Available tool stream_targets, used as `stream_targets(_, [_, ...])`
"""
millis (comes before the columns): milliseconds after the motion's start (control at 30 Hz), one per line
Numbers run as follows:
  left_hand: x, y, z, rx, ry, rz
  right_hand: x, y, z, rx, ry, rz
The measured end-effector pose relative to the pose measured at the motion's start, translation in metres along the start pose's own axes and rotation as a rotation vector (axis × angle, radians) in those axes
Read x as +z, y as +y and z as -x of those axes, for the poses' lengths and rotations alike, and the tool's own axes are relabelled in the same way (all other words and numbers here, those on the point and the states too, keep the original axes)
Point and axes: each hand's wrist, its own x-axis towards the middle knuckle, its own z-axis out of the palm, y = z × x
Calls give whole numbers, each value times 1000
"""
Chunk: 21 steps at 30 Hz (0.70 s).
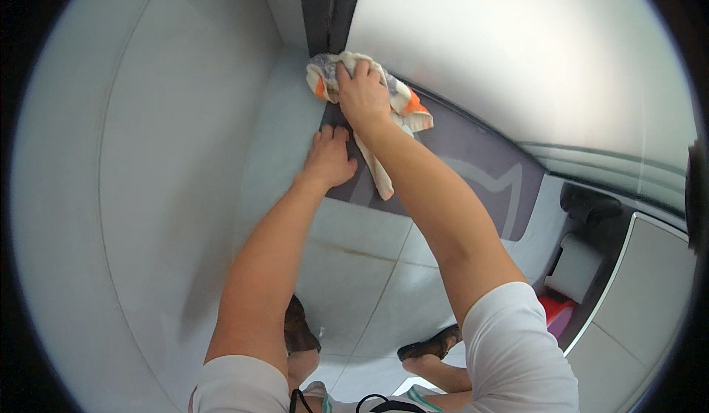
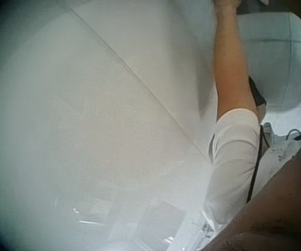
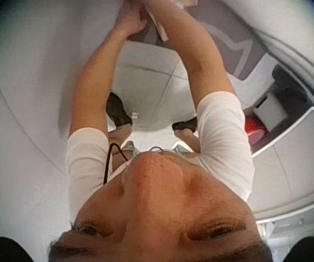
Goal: The person wipes the glass door of a shower stall and a floor mat with a cloth, then folds the cloth at a sink.
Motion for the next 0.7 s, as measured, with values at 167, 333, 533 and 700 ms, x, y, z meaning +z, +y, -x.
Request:
stream_targets(167, [-6, -4, -3, -46, -40, 5, -2, 4, 2, 121, -80, -13])
stream_targets(333, [-3, 6, -16, 20, -37, 34, -12, 18, 0, 58, 11, 11])
stream_targets(533, [-7, 0, -10, -48, -64, -1, -33, 66, 37, 104, -11, -204])
stream_targets(700, [-8, 7, -17, -74, -62, -45, -42, 181, 121, 386, 394, -238])
